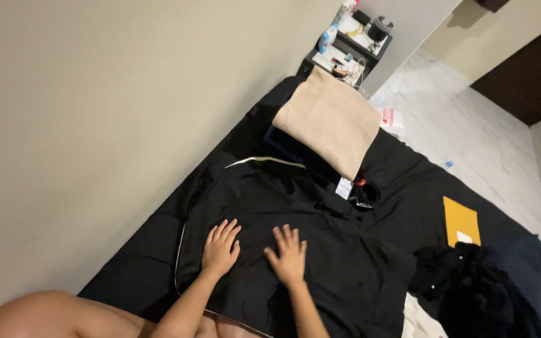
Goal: Folding various items of clothing on a bed.
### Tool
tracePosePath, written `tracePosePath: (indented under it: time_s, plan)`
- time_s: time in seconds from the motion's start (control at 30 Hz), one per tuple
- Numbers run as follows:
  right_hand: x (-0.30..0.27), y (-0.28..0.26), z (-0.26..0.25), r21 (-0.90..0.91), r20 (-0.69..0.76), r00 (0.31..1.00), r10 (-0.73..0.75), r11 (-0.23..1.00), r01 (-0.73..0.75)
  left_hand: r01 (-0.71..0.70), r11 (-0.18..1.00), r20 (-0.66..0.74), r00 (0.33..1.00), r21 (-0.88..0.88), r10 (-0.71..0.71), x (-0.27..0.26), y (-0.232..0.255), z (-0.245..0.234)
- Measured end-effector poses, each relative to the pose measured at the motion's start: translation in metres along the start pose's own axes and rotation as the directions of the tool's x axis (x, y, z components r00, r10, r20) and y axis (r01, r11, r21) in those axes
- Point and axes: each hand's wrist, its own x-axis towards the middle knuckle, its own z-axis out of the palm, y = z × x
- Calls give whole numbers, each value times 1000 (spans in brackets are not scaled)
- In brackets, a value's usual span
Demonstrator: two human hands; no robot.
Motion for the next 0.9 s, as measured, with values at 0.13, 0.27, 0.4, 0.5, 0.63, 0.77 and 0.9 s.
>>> tracePosePath:
  time_s: [0.13,0.27,0.4,0.5,0.63,0.77,0.9]
  plan:
    - [11,41,-4,17,-57,985,161,987,-161,21,1000,15,1000,12,-21,-1,4,-5]
    - [12,46,0,6,-172,962,211,977,-214,0,1000,-14,1000,27,0,0,0,-1]
    - [10,47,13,2,-199,953,228,973,-232,-12,999,-42,999,29,13,0,1,0]
    - [9,26,24,-28,-188,952,240,968,-250,-44,998,-81,996,54,48,-1,-6,7]
    - [0,-53,10,23,-36,987,154,988,-154,-35,999,-64,997,37,37,-1,1,4]
    - [-2,-91,38,121,22,999,-29,992,26,-40,997,-77,996,61,45,-1,-10,14]
    - [-12,-98,32,190,8,996,-89,978,86,-14,995,-39,999,94,18,-1,-9,7]
